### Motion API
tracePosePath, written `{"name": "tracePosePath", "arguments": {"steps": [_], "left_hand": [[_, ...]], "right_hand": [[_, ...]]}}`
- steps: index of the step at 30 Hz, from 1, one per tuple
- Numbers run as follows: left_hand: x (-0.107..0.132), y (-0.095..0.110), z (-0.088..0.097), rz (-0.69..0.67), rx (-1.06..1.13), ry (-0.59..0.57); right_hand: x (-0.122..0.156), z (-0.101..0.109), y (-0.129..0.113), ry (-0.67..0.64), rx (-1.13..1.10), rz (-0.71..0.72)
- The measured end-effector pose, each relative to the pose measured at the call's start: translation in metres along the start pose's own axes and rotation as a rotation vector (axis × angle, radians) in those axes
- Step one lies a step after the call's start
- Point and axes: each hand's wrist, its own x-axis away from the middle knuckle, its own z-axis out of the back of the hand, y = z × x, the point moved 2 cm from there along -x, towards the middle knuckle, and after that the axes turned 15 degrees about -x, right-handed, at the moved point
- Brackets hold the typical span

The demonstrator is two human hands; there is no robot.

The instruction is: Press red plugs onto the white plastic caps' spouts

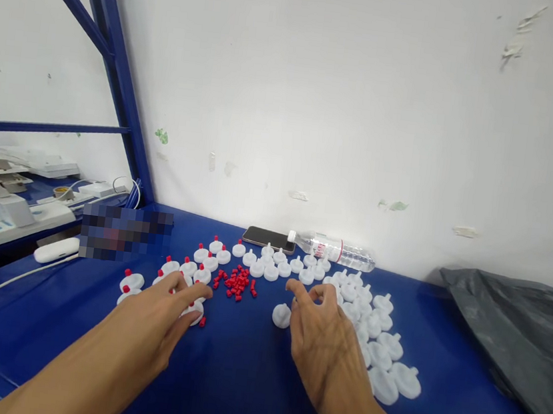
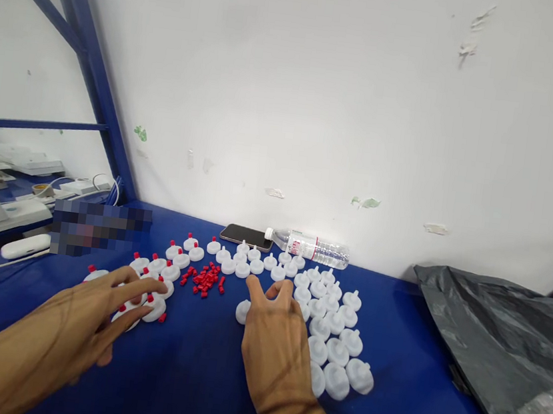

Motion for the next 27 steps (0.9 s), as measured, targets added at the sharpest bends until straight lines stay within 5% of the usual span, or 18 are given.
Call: {"name": "tracePosePath", "arguments": {"steps": [5, 14, 19, 27], "left_hand": [[0.000, 0.003, -0.004, -0.003, -0.134, -0.169], [-0.006, 0.012, -0.029, -0.066, -0.174, -0.219], [-0.010, 0.016, -0.022, -0.047, -0.212, -0.222], [-0.014, 0.023, -0.008, -0.007, -0.225, -0.353]], "right_hand": [[0.000, 0.000, 0.001, 0.000, -0.021, 0.009], [-0.002, 0.001, -0.005, -0.240, -0.134, -0.046], [-0.003, -0.001, -0.007, -0.370, -0.155, -0.073], [-0.004, -0.001, -0.006, -0.405, -0.247, -0.099]]}}
